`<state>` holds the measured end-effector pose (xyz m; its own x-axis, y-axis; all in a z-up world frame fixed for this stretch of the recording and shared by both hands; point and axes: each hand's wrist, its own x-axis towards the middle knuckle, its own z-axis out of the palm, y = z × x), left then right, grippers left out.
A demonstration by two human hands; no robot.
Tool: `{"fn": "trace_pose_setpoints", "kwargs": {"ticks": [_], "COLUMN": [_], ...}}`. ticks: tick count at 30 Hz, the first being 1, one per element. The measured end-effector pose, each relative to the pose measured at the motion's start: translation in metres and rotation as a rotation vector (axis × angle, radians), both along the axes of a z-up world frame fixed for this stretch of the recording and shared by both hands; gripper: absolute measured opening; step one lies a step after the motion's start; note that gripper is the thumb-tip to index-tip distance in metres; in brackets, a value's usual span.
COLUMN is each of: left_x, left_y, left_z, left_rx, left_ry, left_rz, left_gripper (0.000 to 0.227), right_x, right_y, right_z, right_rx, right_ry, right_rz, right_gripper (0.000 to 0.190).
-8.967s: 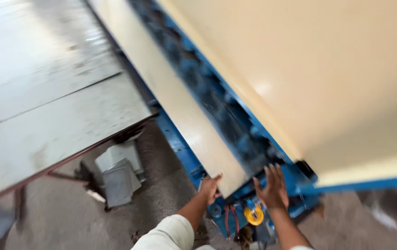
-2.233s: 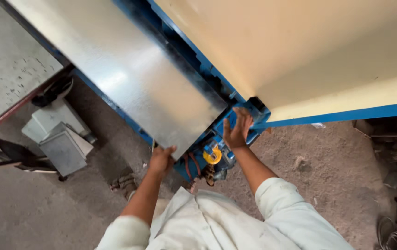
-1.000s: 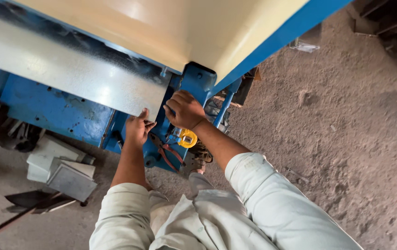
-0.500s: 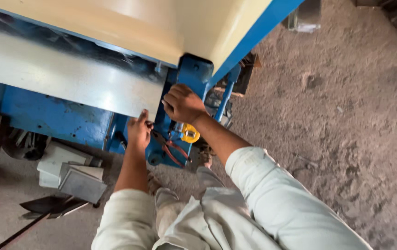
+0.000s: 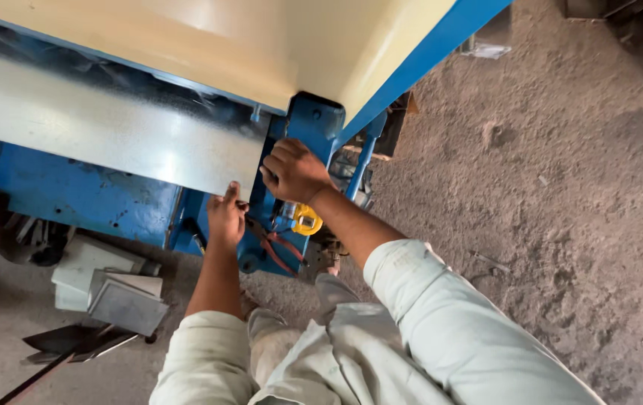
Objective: The person repeatedly picks up rectangular metal sheets from a stack, places them into a blue industrial bending machine, and operates the lever to bend the edge. After each bend, the person removes the sheet and places it back onto the stack.
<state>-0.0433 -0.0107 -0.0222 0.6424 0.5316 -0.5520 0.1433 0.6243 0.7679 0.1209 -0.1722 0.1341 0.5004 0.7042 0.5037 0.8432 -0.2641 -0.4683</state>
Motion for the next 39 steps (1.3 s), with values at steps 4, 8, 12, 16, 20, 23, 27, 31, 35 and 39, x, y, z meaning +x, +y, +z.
{"fn": "trace_pose_setpoints", "kwargs": {"ticks": [4,8,12,16,20,23,27,31,35,39], "left_x": [0.006,0.002,-0.004,0.0,0.003,0.011,0.012,0.01,0.025,0.062], "left_y": [0.005,0.002,0.004,0.015,0.01,0.009,0.004,0.007,0.002,0.005], "left_z": [-0.008,-0.014,-0.034,-0.067,-0.08,-0.069,-0.048,-0.032,-0.024,-0.02], "left_rx": [0.033,0.028,0.014,-0.066,0.008,-0.003,0.07,0.14,0.232,0.311], "left_ry": [-0.009,-0.07,-0.177,0.062,0.006,0.021,0.058,0.154,0.21,0.236], "left_rz": [-0.018,0.001,-0.029,0.007,-0.04,-0.01,-0.039,-0.077,-0.089,-0.102], "left_gripper": [0.04,0.041,0.043,0.032,0.038,0.04,0.037,0.042,0.046,0.046], "right_x": [-0.006,-0.004,-0.001,-0.009,-0.019,-0.032,-0.045,-0.049,-0.05,-0.057], "right_y": [-0.003,-0.002,0.0,0.004,0.013,0.021,0.033,0.034,0.039,0.041], "right_z": [0.001,0.0,-0.008,-0.016,-0.023,-0.02,-0.021,-0.022,-0.024,-0.023], "right_rx": [0.0,-0.004,-0.002,0.027,-0.003,-0.068,-0.262,-0.377,-0.372,-0.416], "right_ry": [-0.043,-0.005,-0.016,-0.059,-0.179,-0.191,-0.355,-0.422,-0.47,-0.464], "right_rz": [0.018,0.038,0.061,0.046,0.01,-0.088,-0.196,-0.206,-0.241,-0.283], "right_gripper": [0.013,0.011,0.014,0.014,0.024,0.018,0.029,0.033,0.031,0.031]}}
